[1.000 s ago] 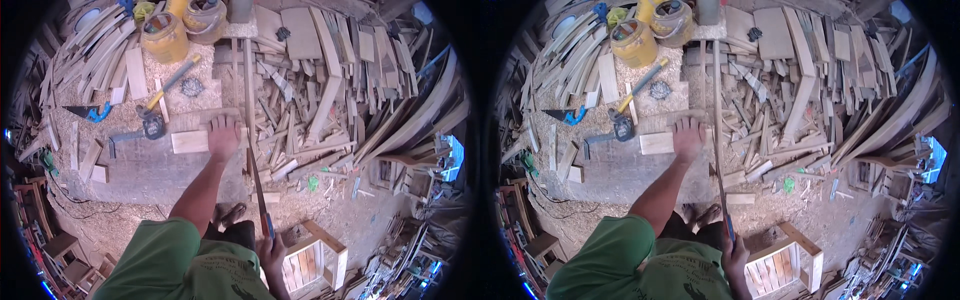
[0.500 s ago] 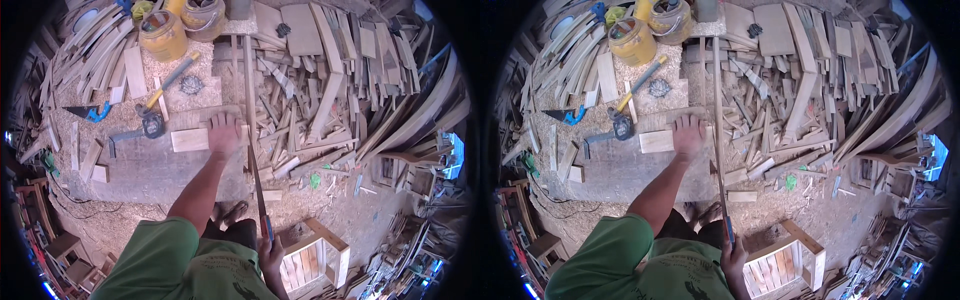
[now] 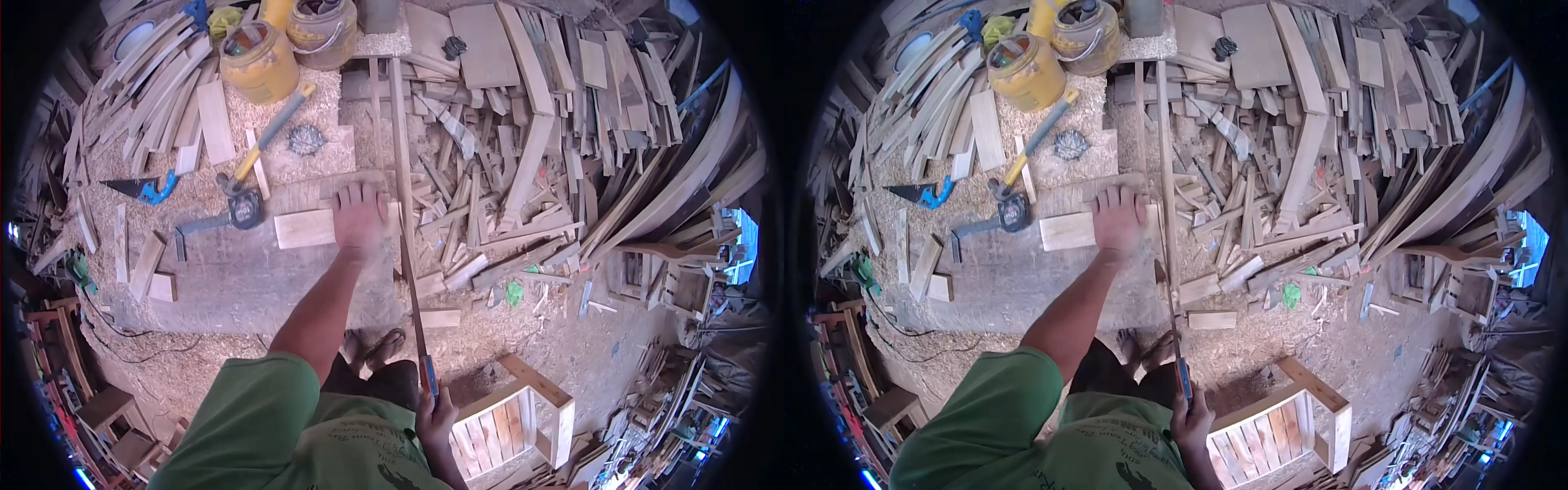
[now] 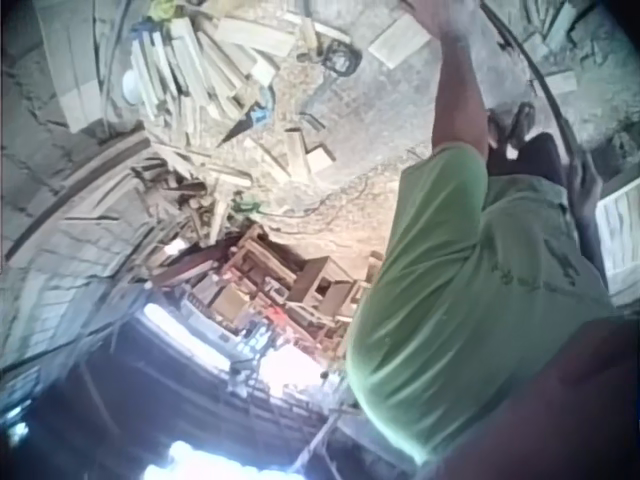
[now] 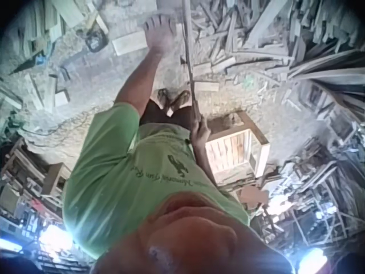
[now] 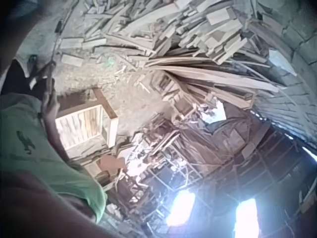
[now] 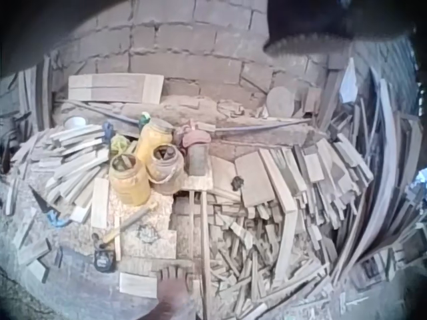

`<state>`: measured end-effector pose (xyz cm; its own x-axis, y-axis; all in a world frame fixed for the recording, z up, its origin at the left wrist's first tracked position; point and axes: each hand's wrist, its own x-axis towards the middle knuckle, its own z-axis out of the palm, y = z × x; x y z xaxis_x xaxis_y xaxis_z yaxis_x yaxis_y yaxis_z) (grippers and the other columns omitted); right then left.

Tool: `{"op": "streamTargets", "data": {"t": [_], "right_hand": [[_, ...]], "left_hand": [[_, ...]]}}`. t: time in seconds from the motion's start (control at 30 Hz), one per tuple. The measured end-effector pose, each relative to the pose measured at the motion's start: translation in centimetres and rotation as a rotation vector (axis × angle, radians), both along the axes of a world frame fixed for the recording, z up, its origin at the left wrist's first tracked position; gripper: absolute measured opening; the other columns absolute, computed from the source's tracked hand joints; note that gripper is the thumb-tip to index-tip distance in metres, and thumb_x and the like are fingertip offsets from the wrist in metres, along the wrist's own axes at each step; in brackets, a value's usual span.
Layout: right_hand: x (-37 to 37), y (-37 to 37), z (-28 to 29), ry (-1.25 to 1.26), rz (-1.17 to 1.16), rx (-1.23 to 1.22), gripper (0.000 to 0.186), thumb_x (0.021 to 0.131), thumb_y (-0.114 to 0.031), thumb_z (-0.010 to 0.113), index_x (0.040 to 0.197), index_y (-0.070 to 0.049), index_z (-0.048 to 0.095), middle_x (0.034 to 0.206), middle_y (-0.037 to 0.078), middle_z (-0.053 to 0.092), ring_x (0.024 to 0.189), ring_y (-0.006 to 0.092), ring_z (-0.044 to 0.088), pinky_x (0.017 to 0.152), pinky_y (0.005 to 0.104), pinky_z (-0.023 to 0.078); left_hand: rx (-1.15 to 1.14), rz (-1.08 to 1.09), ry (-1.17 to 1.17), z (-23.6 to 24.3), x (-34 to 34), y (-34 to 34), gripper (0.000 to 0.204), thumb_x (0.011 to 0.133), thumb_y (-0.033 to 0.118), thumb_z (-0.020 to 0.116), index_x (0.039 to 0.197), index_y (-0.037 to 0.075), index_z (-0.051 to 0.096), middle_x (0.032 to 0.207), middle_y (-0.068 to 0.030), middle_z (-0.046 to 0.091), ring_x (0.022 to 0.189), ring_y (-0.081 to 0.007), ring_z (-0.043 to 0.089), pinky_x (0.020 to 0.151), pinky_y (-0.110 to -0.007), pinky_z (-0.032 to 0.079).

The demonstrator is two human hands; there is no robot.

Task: The person uses a hand saw to cut a small rectangular piece of wood on a workbench. They repeatedly measure the wood with a metal ruler and mark it with a pencil before sawing along the marked line. The person handles the wood and tools directly, performing the cutting task in a cluttered workshop environment.

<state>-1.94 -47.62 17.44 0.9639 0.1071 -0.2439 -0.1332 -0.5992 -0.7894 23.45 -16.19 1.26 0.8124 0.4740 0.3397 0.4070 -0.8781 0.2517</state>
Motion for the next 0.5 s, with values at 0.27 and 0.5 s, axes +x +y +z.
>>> {"op": "streamTargets", "data": {"t": [0.27, 0.5], "right_hand": [[16.6, 11.0, -5.5, 0.026, 0.068, -0.014, 0.035, 0.117, -0.032, 0.061, 0.126, -0.001, 0.074, 0.087, 0.031, 0.073, 0.08, 0.0532, 0.074, 0.067, 0.0589, 0.054], [0.9, 0.7, -3.2, -0.051, -0.001, 0.007, 0.032, 0.116, -0.029, 0.061, 0.112, 0.001, 0.068, 0.077, 0.027, 0.064, 0.064, 0.0446, 0.066, 0.057, 0.0538, 0.048]], "left_hand": [[-0.017, -0.025, -0.05, -0.4, -0.5, -0.4, 0.027, 0.108, 0.034, 0.062, 0.115, 0.008, 0.067, 0.114, -0.0168, 0.063, 0.111, -0.0377, 0.06, 0.101, -0.055, 0.047], [-0.013, -0.012, -0.006, 0.1, 0.0, 0.0, 0.031, 0.109, 0.036, 0.061, 0.12, 0.007, 0.068, 0.118, -0.0175, 0.064, 0.116, -0.0379, 0.06, 0.107, -0.056, 0.045]]}}
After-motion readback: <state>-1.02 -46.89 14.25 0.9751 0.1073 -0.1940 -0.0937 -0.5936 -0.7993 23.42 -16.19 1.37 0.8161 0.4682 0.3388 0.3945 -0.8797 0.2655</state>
